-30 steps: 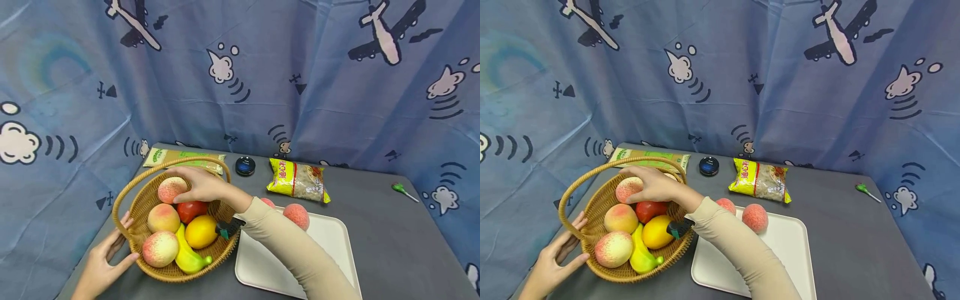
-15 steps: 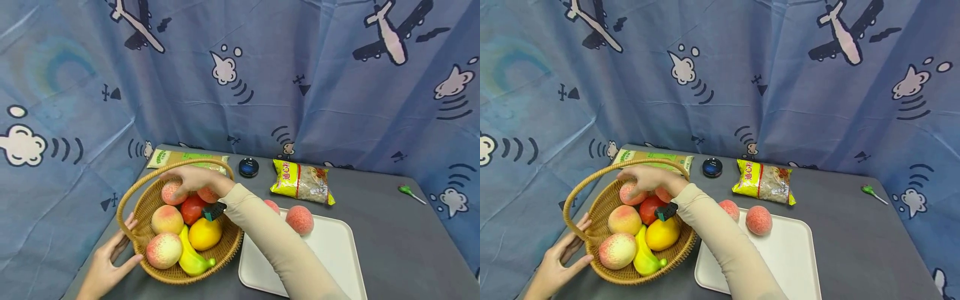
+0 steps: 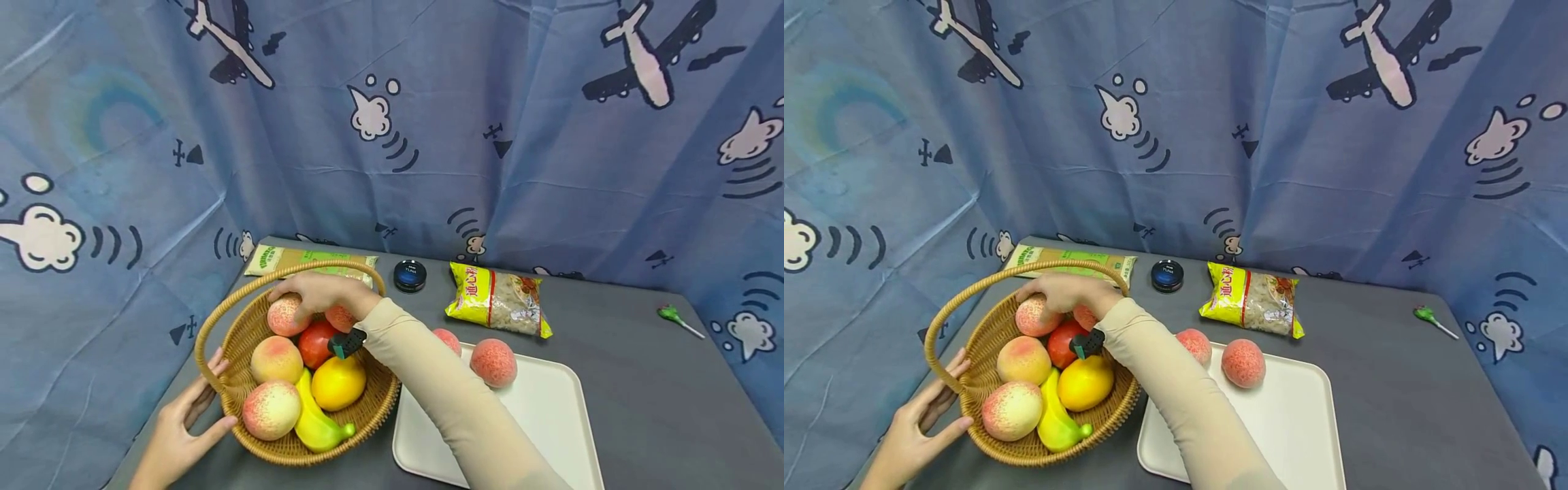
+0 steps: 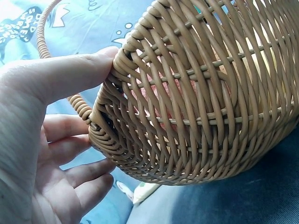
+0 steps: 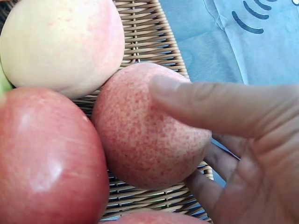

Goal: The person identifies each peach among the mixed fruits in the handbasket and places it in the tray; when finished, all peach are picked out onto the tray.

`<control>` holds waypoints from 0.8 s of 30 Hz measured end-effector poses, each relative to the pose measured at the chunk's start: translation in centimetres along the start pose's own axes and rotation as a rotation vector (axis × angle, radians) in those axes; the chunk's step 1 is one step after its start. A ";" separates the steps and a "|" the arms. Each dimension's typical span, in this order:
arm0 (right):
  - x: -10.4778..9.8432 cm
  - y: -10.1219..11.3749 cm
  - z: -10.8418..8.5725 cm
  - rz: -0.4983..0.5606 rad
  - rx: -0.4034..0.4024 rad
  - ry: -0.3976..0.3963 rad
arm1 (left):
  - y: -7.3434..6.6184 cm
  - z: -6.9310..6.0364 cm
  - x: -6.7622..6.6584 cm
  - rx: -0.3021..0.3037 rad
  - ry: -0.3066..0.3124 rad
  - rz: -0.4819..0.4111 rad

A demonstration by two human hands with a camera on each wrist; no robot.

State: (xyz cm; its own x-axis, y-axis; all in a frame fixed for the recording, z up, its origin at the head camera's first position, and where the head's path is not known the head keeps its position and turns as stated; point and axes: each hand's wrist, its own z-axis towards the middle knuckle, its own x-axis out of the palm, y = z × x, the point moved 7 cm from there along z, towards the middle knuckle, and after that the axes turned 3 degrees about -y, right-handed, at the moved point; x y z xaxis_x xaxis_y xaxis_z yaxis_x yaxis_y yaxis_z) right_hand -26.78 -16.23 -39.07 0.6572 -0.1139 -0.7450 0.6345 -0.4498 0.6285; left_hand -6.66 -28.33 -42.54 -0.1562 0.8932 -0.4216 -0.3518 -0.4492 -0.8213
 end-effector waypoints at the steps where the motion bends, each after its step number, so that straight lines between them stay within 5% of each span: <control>1: 0.1 0.0 0.0 -0.022 0.001 0.002 | 0.0 0.0 0.0 0.002 -0.001 0.002; 9: 0.4 -0.1 0.1 -0.162 -0.015 -0.002 | 0.2 -0.1 0.3 0.004 0.005 0.008; 24: -1.1 1.7 -1.3 0.019 -0.062 -0.121 | -0.4 -0.1 0.1 0.031 0.001 0.020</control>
State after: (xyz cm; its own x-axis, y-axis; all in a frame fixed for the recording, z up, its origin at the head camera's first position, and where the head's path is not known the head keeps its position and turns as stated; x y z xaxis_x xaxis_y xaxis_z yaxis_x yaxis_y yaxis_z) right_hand -25.91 -15.67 -36.90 0.6181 -0.2294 -0.7518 0.6486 -0.3914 0.6527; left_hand -6.47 -28.04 -42.31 -0.1625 0.8839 -0.4385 -0.3768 -0.4663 -0.8004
